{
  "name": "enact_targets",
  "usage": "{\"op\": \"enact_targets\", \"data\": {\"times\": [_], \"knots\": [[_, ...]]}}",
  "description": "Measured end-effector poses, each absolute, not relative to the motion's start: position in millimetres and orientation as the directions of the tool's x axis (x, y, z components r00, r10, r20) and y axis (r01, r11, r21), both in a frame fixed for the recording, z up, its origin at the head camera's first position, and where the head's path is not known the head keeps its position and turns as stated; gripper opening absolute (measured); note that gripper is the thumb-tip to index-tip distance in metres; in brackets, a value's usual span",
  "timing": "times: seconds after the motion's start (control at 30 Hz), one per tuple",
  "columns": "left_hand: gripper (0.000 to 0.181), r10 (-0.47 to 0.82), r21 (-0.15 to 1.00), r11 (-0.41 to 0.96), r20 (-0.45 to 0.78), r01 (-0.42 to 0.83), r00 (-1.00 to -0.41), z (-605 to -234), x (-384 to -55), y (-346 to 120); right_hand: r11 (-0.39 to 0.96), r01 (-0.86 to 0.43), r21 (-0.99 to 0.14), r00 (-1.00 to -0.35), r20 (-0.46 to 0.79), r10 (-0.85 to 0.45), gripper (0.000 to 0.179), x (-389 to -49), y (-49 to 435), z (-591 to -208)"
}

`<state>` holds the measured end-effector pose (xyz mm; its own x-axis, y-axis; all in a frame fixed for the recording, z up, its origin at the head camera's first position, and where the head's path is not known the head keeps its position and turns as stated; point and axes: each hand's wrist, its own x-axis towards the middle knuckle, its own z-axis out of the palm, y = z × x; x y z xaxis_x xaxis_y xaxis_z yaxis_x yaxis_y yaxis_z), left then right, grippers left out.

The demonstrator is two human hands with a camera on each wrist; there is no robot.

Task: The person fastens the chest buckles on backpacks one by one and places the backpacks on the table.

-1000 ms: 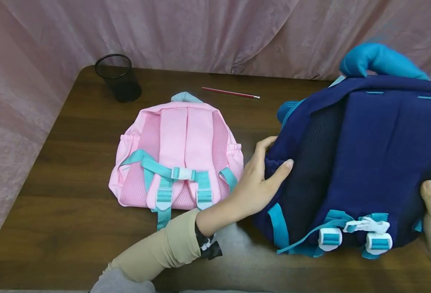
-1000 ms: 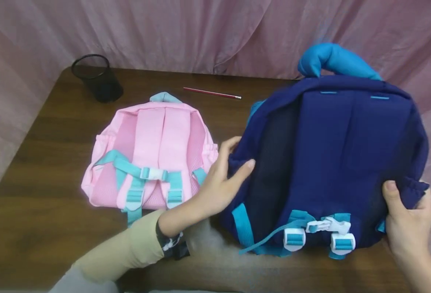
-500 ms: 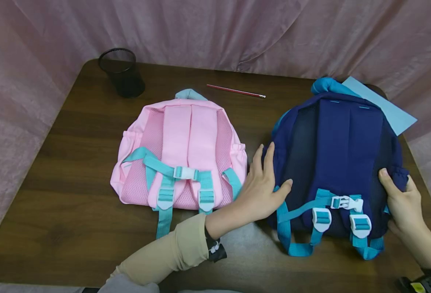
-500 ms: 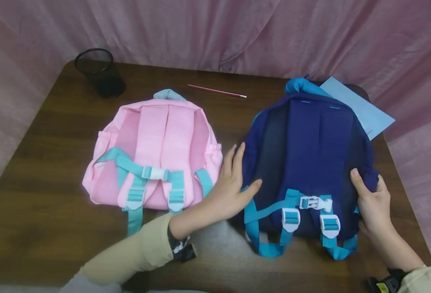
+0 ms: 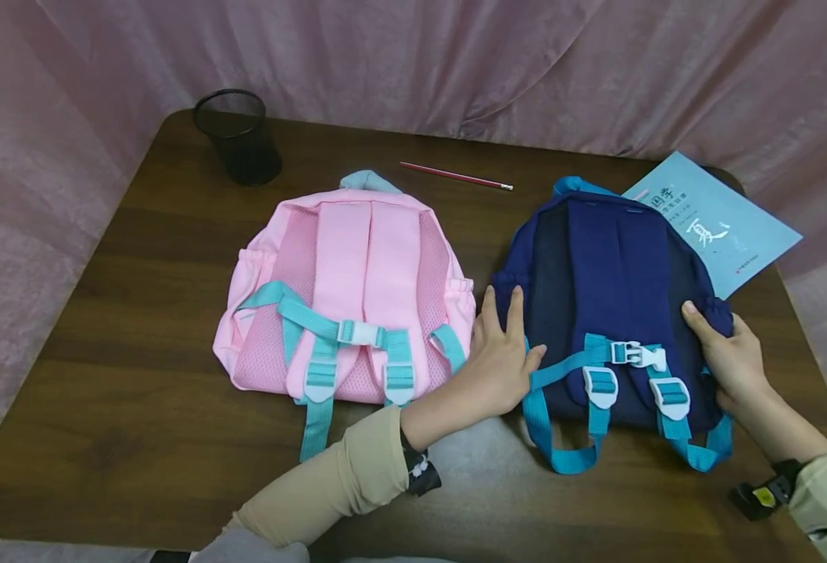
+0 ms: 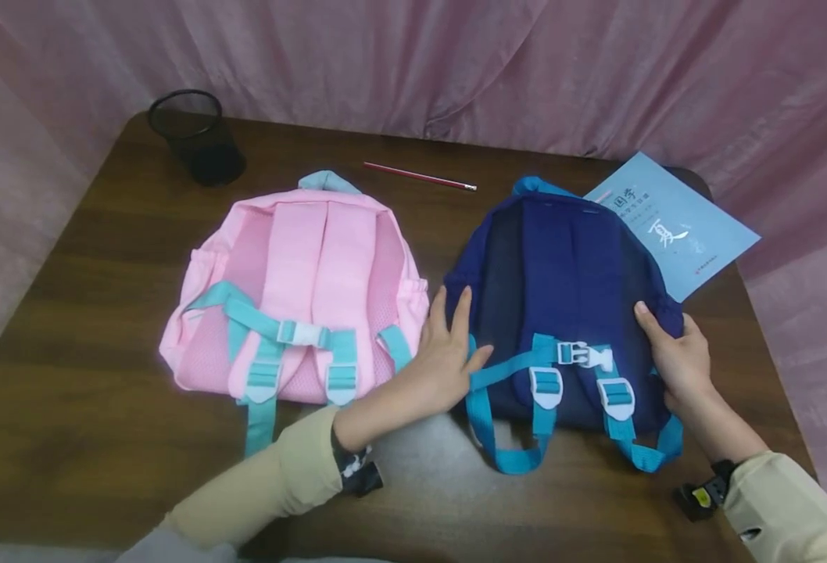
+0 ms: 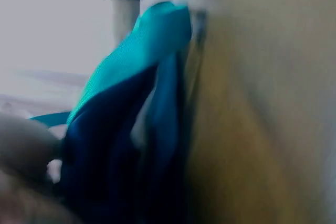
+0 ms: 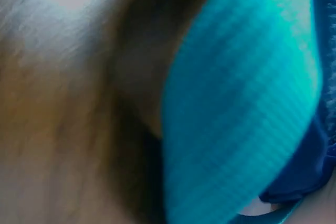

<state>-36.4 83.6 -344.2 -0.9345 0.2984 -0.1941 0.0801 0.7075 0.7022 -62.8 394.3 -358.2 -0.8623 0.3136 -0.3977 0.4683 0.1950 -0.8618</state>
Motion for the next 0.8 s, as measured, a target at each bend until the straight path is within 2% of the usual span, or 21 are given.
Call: {"op": "enact_targets", "data": {"times": [0.13, 0.23, 0.27, 0.33, 0.57, 0.67, 0.73, 0.8], "knots": [[0.071, 0.302, 0.581, 0.807, -0.262, 0.1, -0.917, -341.4, -37.5, 89.6, 0.434, 0.53, -0.729, -0.845, -0.412, 0.34, 0.054, -62.5, 395.5, -361.7], [0.068, 0.333, 0.53, 0.836, -0.282, 0.144, -0.9, -339.6, -37.8, 92.1, 0.496, 0.542, -0.678, -0.839, -0.413, 0.353, 0.082, -63.0, 395.8, -362.7], [0.067, 0.346, 0.521, 0.838, -0.283, 0.159, -0.894, -338.7, -37.8, 92.0, 0.491, 0.546, -0.679, -0.837, -0.415, 0.357, 0.084, -63.4, 395.8, -362.8], [0.064, 0.374, 0.513, 0.837, -0.285, 0.189, -0.882, -337.0, -38.1, 90.5, 0.467, 0.554, -0.689, -0.831, -0.421, 0.364, 0.085, -64.1, 395.4, -362.7], [0.064, 0.44, 0.546, 0.79, -0.191, 0.278, -0.877, -326.1, -38.3, 79.1, 0.412, 0.519, -0.749, -0.849, -0.396, 0.35, 0.045, -61.6, 399.3, -353.1], [0.056, 0.459, 0.537, 0.777, -0.122, 0.33, -0.88, -318.3, -37.6, 76.6, 0.439, 0.482, -0.758, -0.868, -0.346, 0.356, 0.038, -61.2, 408.1, -355.7], [0.051, 0.489, 0.542, 0.752, -0.075, 0.376, -0.869, -312.5, -37.3, 74.4, 0.48, 0.451, -0.752, -0.883, -0.298, 0.362, 0.038, -60.4, 416.4, -362.4], [0.049, 0.54, 0.57, 0.703, -0.038, 0.425, -0.841, -306.3, -37.9, 71.4, 0.528, 0.416, -0.74, -0.9, -0.251, 0.357, 0.047, -56.2, 420.8, -365.3]]}}
